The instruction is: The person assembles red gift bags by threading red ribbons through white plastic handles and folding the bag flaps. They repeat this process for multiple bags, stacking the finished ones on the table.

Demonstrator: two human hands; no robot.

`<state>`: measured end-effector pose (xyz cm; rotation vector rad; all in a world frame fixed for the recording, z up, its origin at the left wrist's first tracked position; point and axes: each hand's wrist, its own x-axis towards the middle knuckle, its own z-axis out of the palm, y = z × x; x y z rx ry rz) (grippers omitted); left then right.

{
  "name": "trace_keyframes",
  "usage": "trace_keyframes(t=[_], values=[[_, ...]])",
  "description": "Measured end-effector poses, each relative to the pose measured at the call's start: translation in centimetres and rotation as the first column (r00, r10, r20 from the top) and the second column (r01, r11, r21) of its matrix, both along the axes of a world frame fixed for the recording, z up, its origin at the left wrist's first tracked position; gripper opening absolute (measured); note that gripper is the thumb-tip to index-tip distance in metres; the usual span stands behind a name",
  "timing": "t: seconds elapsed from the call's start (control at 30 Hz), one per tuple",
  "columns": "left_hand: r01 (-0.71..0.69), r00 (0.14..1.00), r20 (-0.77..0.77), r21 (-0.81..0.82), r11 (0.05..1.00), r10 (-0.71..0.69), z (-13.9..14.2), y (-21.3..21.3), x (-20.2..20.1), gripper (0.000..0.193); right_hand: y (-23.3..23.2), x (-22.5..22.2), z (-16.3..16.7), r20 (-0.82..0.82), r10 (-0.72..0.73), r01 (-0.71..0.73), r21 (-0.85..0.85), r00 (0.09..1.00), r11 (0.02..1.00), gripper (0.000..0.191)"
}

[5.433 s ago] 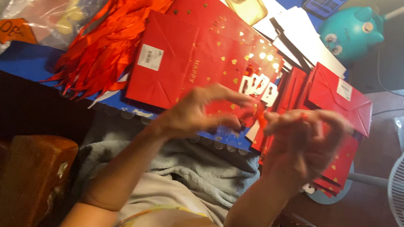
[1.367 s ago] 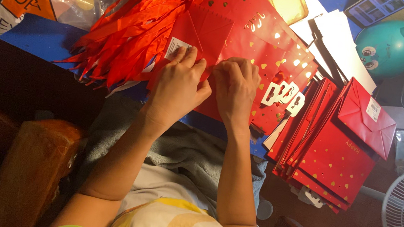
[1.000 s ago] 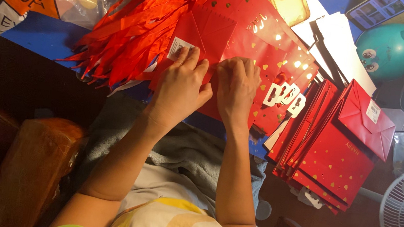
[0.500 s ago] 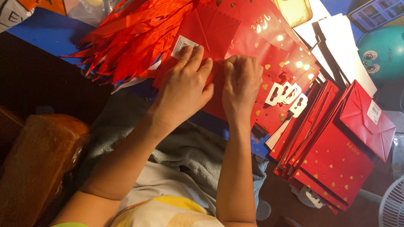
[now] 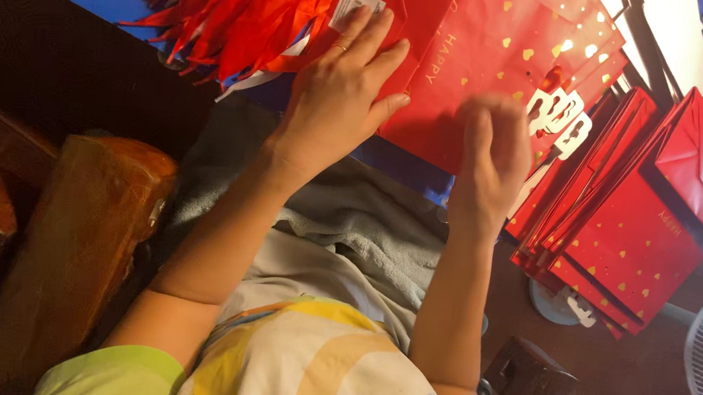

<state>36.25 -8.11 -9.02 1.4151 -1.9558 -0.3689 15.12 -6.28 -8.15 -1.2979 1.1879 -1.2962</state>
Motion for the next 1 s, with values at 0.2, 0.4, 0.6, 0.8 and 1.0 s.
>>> trace_keyframes(t=[0.2, 0.4, 0.6, 0.8, 1.0], values=[[0.058, 0.963, -0.271, 0.174, 0.983, -0.009, 3.3, 4.7, 1.5, 0.01, 7.3, -0.4, 1.0, -0.085, -0.147, 0.158, 0.139, 0.985, 0.978, 0.009], [0.497, 0.62, -0.777, 0.493, 0.714, 0.105, 2.7, 7.3, 0.8, 0.03, 8.8, 1.2, 0.5, -0.395, -0.164, 0.045, -0.294, 0.904, 0.955, 0.033], [0.556, 0.596, -0.8, 0.473, 0.684, 0.068, 1.8, 7.6, 1.6, 0.032, 8.6, 3.2, 1.4, -0.402, -0.264, 0.045, -0.477, 0.877, 0.878, 0.038], [0.63, 0.43, -0.898, 0.371, 0.682, 0.091, 1.7, 8.1, 2.6, 0.017, 8.8, 4.2, 1.5, -0.456, -0.25, 0.007, -0.471, 0.854, 0.882, 0.039], [0.364, 0.676, -0.735, 0.385, 0.848, 0.043, 3.9, 8.4, 3.4, 0.012, 9.2, 4.3, 3.1, -0.225, -0.069, 0.023, -0.199, 0.972, 0.98, 0.026]])
